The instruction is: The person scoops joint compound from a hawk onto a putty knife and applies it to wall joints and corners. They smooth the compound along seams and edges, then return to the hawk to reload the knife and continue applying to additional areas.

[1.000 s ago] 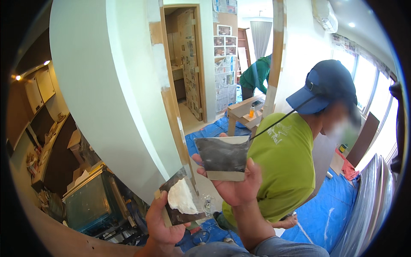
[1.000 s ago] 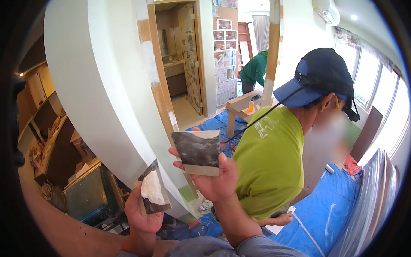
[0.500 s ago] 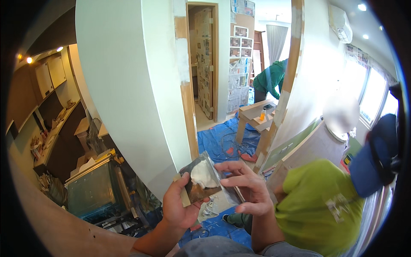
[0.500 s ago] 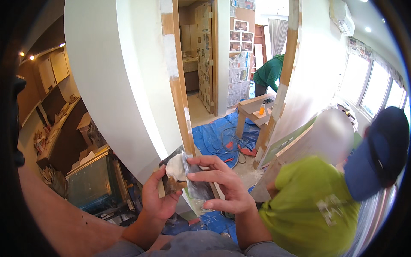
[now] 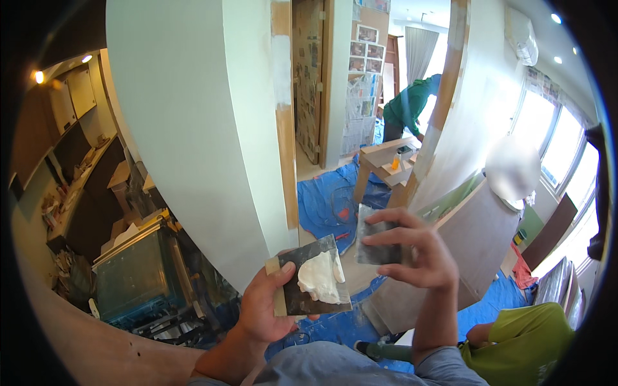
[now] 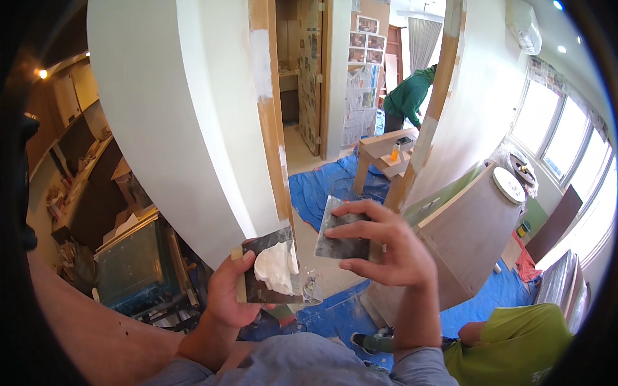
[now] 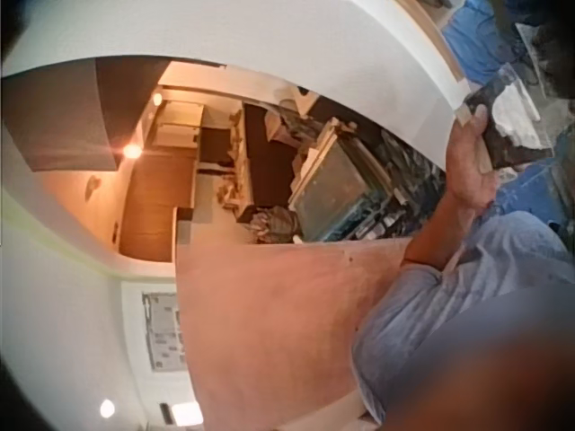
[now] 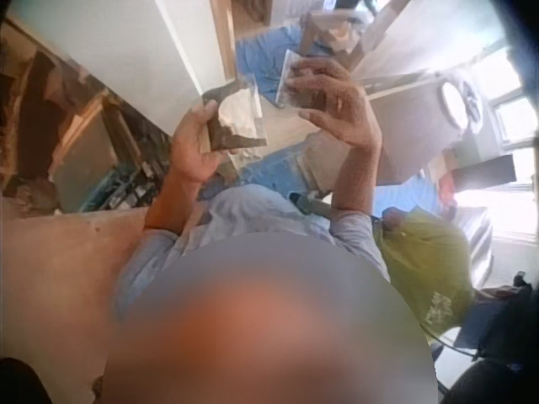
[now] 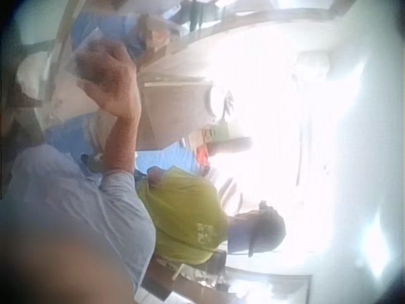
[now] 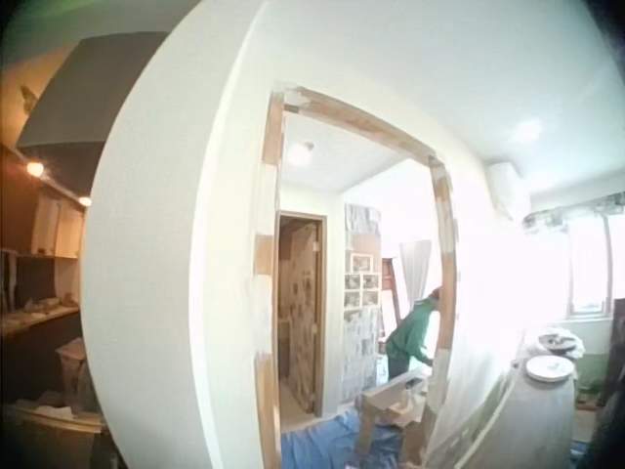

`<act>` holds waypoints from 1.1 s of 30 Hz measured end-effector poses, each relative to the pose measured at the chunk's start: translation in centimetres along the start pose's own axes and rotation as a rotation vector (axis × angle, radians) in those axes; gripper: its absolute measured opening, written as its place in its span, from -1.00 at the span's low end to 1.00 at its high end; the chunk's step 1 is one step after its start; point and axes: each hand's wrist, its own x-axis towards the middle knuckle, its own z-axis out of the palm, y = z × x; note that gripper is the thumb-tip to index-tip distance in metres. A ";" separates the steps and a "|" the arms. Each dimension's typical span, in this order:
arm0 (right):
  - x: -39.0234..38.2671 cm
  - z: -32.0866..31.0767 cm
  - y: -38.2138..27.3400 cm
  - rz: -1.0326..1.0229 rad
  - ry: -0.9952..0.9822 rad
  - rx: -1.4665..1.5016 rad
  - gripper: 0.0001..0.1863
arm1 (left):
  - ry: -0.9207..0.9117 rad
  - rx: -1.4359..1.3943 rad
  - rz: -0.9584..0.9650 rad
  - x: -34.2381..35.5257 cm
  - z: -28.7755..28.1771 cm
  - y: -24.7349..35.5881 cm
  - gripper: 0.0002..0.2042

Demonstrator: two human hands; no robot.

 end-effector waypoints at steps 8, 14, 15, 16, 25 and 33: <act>6.6 -3.4 -3.3 -0.195 -0.476 -0.279 -0.59 | 0.152 0.198 0.019 1.5 1.0 0.9 -0.58; 11.3 -5.0 -0.8 -0.217 -0.729 -0.414 -0.70 | 0.234 0.189 0.095 5.3 0.8 0.5 -0.60; 11.8 -6.0 -0.3 -0.224 -0.758 -0.427 -0.71 | 0.261 0.195 0.113 6.2 0.7 0.4 -0.60; 12.4 -6.8 0.6 -0.230 -0.786 -0.440 -0.72 | 0.288 0.201 0.131 7.0 0.6 0.3 -0.59; 18.5 -11.2 9.6 -0.456 -1.009 -0.433 -0.75 | 0.305 0.136 0.333 15.4 0.5 -2.2 -0.55; 26.2 -10.8 13.5 -0.765 -0.125 -0.893 -0.58 | 0.446 0.095 0.257 15.8 -3.1 -5.2 -0.53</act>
